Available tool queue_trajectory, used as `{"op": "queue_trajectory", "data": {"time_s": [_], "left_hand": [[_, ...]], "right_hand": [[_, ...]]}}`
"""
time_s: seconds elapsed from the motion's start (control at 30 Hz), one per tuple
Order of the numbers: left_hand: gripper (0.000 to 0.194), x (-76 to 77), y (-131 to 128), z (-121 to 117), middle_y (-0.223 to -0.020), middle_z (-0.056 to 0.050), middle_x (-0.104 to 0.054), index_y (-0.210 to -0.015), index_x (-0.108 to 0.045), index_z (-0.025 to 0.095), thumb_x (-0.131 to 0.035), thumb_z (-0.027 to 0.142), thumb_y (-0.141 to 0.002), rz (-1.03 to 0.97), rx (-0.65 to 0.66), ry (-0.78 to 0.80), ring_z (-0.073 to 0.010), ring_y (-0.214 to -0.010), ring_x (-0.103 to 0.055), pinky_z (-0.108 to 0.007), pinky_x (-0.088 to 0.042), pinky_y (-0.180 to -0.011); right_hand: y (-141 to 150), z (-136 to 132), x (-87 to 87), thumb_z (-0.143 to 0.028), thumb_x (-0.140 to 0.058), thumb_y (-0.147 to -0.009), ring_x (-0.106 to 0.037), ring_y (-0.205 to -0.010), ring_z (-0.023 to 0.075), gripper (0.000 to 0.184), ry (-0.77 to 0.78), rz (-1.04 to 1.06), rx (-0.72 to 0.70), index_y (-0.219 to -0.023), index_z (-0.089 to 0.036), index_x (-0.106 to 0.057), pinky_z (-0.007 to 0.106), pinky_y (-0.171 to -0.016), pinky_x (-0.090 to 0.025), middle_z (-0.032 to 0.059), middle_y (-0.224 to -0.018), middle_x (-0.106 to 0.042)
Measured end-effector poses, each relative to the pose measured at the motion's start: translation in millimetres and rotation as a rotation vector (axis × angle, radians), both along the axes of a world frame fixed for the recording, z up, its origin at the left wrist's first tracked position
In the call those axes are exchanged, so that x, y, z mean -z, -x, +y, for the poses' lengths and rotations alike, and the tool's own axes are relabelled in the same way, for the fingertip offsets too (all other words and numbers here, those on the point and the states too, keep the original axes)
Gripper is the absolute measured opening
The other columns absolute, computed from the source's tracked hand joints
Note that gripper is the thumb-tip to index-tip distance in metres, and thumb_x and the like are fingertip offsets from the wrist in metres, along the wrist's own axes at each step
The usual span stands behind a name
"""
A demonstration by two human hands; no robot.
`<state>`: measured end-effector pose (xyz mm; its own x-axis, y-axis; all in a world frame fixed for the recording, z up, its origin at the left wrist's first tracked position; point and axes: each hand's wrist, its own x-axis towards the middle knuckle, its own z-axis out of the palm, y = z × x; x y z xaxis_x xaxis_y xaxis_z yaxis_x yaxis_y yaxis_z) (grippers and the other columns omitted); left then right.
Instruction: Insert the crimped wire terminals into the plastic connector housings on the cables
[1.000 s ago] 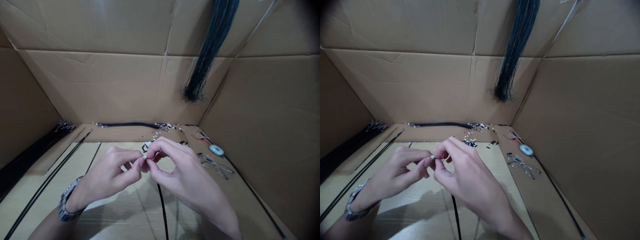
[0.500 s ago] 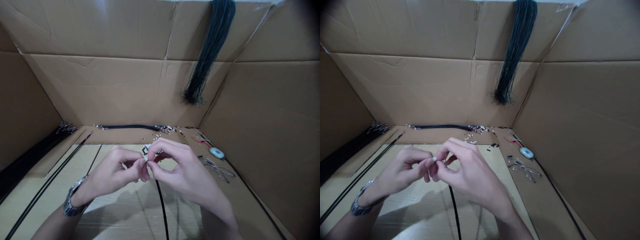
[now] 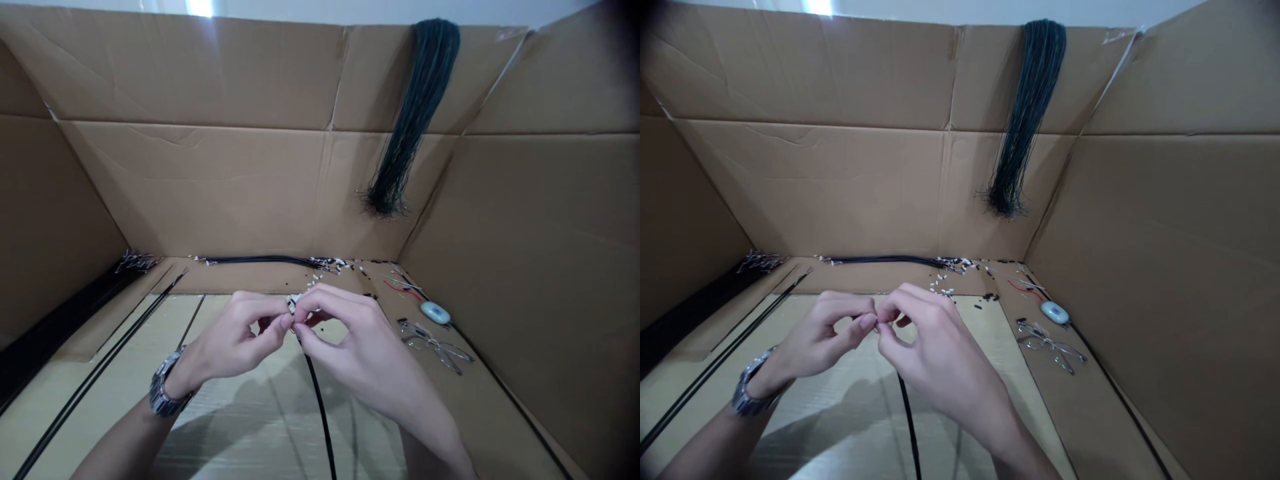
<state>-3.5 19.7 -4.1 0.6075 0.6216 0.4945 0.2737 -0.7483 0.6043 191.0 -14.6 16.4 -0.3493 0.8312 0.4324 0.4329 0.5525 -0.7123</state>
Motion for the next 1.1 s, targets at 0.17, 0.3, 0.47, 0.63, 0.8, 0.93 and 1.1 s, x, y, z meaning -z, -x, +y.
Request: {"op": "queue_trajectory", "data": {"time_s": [0.17, 0.3, 0.47, 0.63, 0.8, 0.93, 1.1], "left_hand": [[0.033, 4.6, -6.9, -2.8, -0.058, 0.006, -0.041, -0.066, -0.046, 0.019, -0.047, 0.018, -0.099, -0.075, -0.071, -0.143, -0.0084, -0.051, -0.037, -0.021, -0.031, -0.051], [0.030, 5.4, -10.3, -6.2, -0.057, 0.006, -0.044, -0.067, -0.048, 0.019, -0.048, 0.013, -0.096, -0.071, -0.105, -0.260, -0.0089, -0.050, -0.039, -0.021, -0.032, -0.049], [0.033, 6.1, -12.0, -1.0, -0.059, 0.004, -0.046, -0.066, -0.048, 0.019, -0.048, 0.022, -0.099, -0.036, -0.121, -0.114, -0.0104, -0.054, -0.041, -0.022, -0.034, -0.052], [0.040, 34.3, -10.3, 19.6, -0.063, 0.002, -0.055, -0.074, -0.053, 0.017, -0.041, 0.041, -0.104, 0.056, -0.049, 0.429, -0.0112, -0.055, -0.055, -0.022, -0.048, -0.054], [0.036, 103.9, -3.2, 15.3, -0.069, -0.002, -0.066, -0.085, -0.062, 0.014, -0.042, 0.037, -0.103, 0.100, 0.064, 0.767, -0.0132, -0.058, -0.065, -0.025, -0.058, -0.053], [0.031, 139.3, 5.9, -5.1, -0.067, -0.002, -0.069, -0.082, -0.066, 0.013, -0.049, 0.030, -0.101, 0.099, 0.100, 0.887, -0.0101, -0.055, -0.064, -0.020, -0.055, -0.054], [0.034, 150.4, 13.0, -18.5, -0.061, -0.002, -0.067, -0.079, -0.069, 0.012, -0.051, 0.033, -0.100, 0.045, 0.103, 0.960, -0.0095, -0.051, -0.060, -0.019, -0.052, -0.051]], "right_hand": [[-3.0, 5.1, -1.2, -0.008, -0.063, -0.087, -0.063, -0.078, 0.0113, 0.016, 0.068, 0.072, -0.047, -0.079, -0.021, -0.065, 0.023, -0.072, -0.051, -0.0046, -0.081, -0.067], [-5.9, 6.6, -1.7, -0.008, -0.063, -0.087, -0.063, -0.080, 0.0116, 0.015, 0.110, 0.069, -0.081, -0.080, -0.021, -0.068, 0.022, -0.073, -0.054, -0.0038, -0.081, -0.068], [-9.6, 9.6, -1.8, -0.012, -0.060, -0.092, -0.061, -0.077, 0.0118, 0.016, 0.051, -0.032, -0.006, -0.080, -0.021, -0.065, 0.024, -0.069, -0.048, -0.0039, -0.081, -0.067], [-17.6, 36.9, 27.0, -0.010, -0.061, -0.089, -0.059, -0.070, 0.0116, 0.013, 0.032, -0.130, -0.027, -0.081, -0.018, -0.068, 0.024, -0.065, -0.043, -0.0023, -0.078, -0.068], [-19.5, 33.3, 106.8, -0.007, -0.059, -0.091, -0.061, -0.076, 0.0129, 0.014, 0.107, -0.124, -0.107, -0.085, -0.016, -0.069, 0.024, -0.070, -0.046, 0.0012, -0.083, -0.067], [-16.7, 7.5, 153.2, -0.014, -0.057, -0.097, -0.061, -0.078, 0.0140, 0.010, 0.139, -0.088, -0.165, -0.094, -0.016, -0.067, 0.026, -0.071, -0.049, 0.0038, -0.090, -0.066], [-10.0, -3.9, 169.8, -0.018, -0.055, -0.101, -0.062, -0.087, 0.0161, 0.008, 0.175, 0.016, -0.173, -0.099, -0.019, -0.063, 0.030, -0.076, -0.052, 0.0053, -0.094, -0.065]]}}
